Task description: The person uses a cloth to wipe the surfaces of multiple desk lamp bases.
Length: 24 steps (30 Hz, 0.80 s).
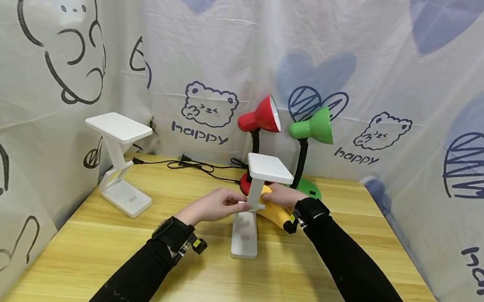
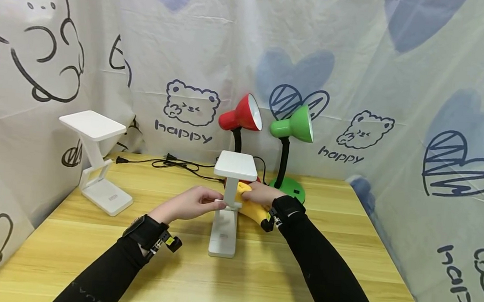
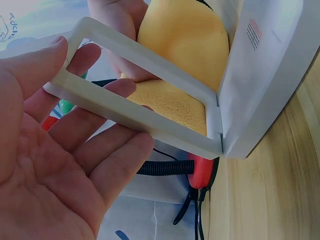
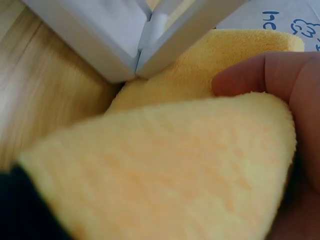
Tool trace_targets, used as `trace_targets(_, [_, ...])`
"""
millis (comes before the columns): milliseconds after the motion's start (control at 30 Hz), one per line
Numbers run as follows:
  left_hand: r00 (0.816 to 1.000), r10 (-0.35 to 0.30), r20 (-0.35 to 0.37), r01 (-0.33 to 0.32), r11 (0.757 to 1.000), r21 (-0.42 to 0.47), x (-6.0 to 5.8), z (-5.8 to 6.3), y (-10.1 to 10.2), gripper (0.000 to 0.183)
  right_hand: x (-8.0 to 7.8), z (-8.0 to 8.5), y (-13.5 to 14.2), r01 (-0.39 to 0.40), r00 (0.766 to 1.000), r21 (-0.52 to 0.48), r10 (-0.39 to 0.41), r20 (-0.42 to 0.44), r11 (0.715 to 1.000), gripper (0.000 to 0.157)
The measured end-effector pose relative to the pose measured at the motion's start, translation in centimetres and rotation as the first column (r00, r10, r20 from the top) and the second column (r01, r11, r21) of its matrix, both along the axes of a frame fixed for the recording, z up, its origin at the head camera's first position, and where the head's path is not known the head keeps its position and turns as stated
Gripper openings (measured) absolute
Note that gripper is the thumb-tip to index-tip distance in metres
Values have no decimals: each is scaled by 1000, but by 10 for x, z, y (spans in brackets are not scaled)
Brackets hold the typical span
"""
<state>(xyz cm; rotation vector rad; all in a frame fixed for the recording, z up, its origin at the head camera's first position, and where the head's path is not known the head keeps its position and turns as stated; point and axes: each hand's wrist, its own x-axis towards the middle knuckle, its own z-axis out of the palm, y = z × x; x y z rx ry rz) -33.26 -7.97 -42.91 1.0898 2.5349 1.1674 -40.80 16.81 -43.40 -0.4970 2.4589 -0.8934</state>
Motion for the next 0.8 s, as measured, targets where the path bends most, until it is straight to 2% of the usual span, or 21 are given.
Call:
trace_targets(167, [1000,7,15,-7,1000,8,1,0,-1,26,3,-1,-14,-44,999,-114,43,-7,993,27])
trace_targets(233, [1000,3,11,-3,1000,11,1,0,-1,26,4,0,-21,-47,999,-151,46,-5,987,25])
trace_targets(333, [1000,-8,0,8,1000,13,1,0,-1,25,6,2,-32,-52,998,-155,48,-29,987,19])
trace_targets(433, [1000,-11,-3,11,1000,20,1,0,-2,23,10,6,-43,-46,998,-106,40,-54,993,16])
trace_targets(600, [1000,-4,-7,4,1000,19,0,-2,-2,25,11,6,-55,-35,999,-111,36,7,993,21])
trace_targets(700, [1000,6,-21,-6,1000,12,0,-2,-2,28,10,5,-56,-17,998,-158,25,51,987,19])
trace_targets(800, [999,5,-37,-4,1000,7,0,-1,-1,30,8,3,-55,-9,998,-186,20,60,983,22])
